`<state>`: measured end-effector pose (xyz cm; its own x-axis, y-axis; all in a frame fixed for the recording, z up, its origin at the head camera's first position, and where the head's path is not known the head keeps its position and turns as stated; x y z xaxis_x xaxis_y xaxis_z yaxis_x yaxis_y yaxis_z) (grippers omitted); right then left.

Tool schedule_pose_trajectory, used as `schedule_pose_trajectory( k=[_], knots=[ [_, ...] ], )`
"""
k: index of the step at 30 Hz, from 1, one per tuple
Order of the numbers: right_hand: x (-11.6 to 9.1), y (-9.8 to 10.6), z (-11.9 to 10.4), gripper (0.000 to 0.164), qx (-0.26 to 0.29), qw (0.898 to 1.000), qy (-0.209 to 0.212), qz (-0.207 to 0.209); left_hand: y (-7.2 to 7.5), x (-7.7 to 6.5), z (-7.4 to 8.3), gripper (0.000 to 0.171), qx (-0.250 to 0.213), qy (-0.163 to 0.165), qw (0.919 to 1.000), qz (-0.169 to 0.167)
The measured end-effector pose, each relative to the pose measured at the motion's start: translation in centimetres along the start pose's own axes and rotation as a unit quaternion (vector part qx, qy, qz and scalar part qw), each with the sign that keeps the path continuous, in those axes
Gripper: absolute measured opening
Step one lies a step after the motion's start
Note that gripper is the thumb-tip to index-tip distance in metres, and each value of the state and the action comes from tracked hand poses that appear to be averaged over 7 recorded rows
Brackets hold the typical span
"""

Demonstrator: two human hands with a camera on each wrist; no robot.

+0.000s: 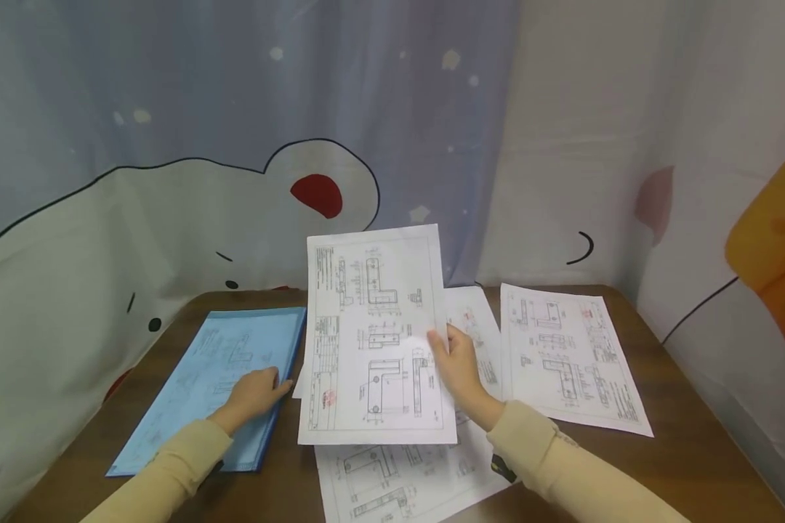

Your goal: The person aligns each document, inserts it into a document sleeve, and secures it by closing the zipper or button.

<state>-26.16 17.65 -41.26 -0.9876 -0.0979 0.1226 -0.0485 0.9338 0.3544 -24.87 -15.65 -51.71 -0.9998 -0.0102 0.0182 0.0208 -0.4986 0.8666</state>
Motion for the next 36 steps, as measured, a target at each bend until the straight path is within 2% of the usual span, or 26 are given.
schedule_pose_trajectory(
  k=[5,9,12,14,19,22,26,30,36],
  knots=[
    [0.2,0.1,0.0,0.032,-0.004,1.000,0.008,-0.005,0.2,-0.2,0.7,0.028,0.003,-0.017,0.9998,0.000],
    [0.2,0.1,-0.2,0.032,-0.009,1.000,0.002,-0.006,0.5,-0.3,1.5,0.025,-0.003,-0.019,0.9998,0.000],
    [0.1,0.1,-0.3,0.032,-0.014,1.000,-0.008,-0.004,0.7,-0.2,1.9,0.024,-0.017,-0.016,0.9997,0.006],
    [0.0,0.1,-0.3,0.032,-0.017,1.000,-0.013,-0.004,0.9,-0.1,1.9,0.028,-0.043,-0.012,0.9990,0.008],
    [0.0,-0.1,-0.4,0.032,-0.013,1.000,-0.021,-0.002,1.7,0.0,1.1,0.034,-0.137,-0.013,0.9897,0.038],
    [0.0,-0.3,-0.2,0.031,-0.011,1.000,-0.024,0.000,2.2,0.0,0.7,0.030,-0.170,-0.011,0.9837,0.058],
    [0.3,-0.6,0.3,0.031,-0.025,0.999,-0.022,0.007,2.8,0.2,0.6,0.025,-0.182,-0.014,0.9795,0.086],
    [0.4,-0.9,0.8,0.032,-0.045,0.998,-0.032,0.015,3.2,0.2,0.9,0.023,-0.181,-0.033,0.9765,0.111],
    [0.3,-1.1,1.1,0.036,-0.073,0.996,-0.048,0.017,3.4,0.3,2.2,0.022,-0.193,-0.043,0.9725,0.123]
  ],
)
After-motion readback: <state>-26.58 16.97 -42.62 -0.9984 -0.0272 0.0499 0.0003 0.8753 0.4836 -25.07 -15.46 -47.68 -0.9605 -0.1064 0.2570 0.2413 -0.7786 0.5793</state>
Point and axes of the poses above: each hand's wrist, its own x-axis towards the middle knuckle, its own y-axis out of the back of the hand, z = x × y, the point moved 2 cm from there along x, towards the middle knuckle, and after that the axes turned 8 degrees about -x, right-handed, at the moved point
